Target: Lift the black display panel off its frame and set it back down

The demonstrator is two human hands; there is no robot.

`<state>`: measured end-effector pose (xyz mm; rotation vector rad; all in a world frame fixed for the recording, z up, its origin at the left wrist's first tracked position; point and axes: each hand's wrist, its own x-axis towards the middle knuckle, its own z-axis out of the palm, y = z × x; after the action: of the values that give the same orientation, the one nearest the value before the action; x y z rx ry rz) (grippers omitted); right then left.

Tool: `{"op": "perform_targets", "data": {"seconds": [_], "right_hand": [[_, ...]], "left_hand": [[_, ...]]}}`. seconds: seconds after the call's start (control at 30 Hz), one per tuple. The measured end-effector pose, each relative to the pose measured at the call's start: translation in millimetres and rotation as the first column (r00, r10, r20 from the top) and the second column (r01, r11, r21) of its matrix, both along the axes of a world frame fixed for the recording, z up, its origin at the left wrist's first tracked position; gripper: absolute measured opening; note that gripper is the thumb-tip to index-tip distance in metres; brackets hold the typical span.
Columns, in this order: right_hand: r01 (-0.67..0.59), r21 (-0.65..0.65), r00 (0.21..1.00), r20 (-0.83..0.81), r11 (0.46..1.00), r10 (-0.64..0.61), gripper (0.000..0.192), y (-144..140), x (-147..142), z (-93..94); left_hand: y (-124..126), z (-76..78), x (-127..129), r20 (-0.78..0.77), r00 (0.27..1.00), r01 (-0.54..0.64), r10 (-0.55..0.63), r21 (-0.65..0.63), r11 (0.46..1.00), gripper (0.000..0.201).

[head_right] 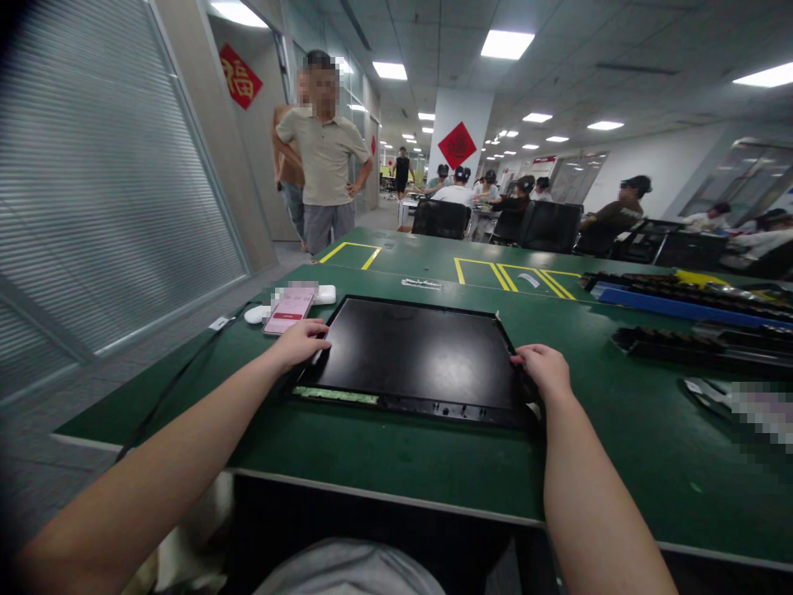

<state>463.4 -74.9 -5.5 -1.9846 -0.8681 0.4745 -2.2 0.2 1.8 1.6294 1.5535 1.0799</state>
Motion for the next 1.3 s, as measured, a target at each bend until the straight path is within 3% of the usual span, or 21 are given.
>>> {"op": "perform_targets", "data": {"seconds": [0.1, 0.2, 0.33, 0.43, 0.63, 0.93, 1.3], "right_hand": [[-0.005, -0.012, 0.999, 0.046, 1.0, 0.006, 0.02, -0.9, -1.4, 1.0], [-0.018, -0.048, 0.991, 0.134, 0.999, 0.024, 0.02, -2.7, -5.9, 4.2], [-0.05, -0.072, 0.961, 0.269, 0.996, 0.067, 0.02, -4.6, -11.9, 8.3], [-0.059, -0.081, 0.945, 0.316, 0.995, 0.081, 0.021, -4.5, -13.2, 8.6], [-0.166, -0.062, 0.918, 0.355, 0.984, 0.177, 0.027, -3.6, -13.9, 6.4], [-0.379, -0.08, 0.843, 0.38, 0.922, 0.38, 0.041, -0.7, -20.4, -0.7], [-0.458, -0.105, 0.789, 0.411, 0.883, 0.458, 0.043, 1.9, -17.8, -7.1]], "left_hand": [[-3.3, 4.0, 0.6, -0.02, 0.999, 0.043, -0.043, -0.02, 0.999, 0.019], [-5.7, 8.6, -2.8, -0.017, 0.994, 0.109, -0.11, -0.035, 0.993, 0.041], [-8.6, 13.8, -8.9, -0.202, 0.963, 0.205, -0.18, 0.114, 0.972, 0.055], [-14.0, 17.8, -8.5, -0.316, 0.894, 0.376, -0.317, 0.146, 0.915, 0.056], [-27.8, 25.4, -0.1, -0.333, 0.735, 0.641, -0.591, 0.058, 0.765, 0.051], [-22.0, 19.2, -1.4, -0.497, 0.581, 0.776, -0.645, 0.098, 0.623, 0.054], [-26.8, 25.4, 3.3, -0.526, 0.552, 0.805, -0.647, 0.133, 0.579, 0.052]]}}
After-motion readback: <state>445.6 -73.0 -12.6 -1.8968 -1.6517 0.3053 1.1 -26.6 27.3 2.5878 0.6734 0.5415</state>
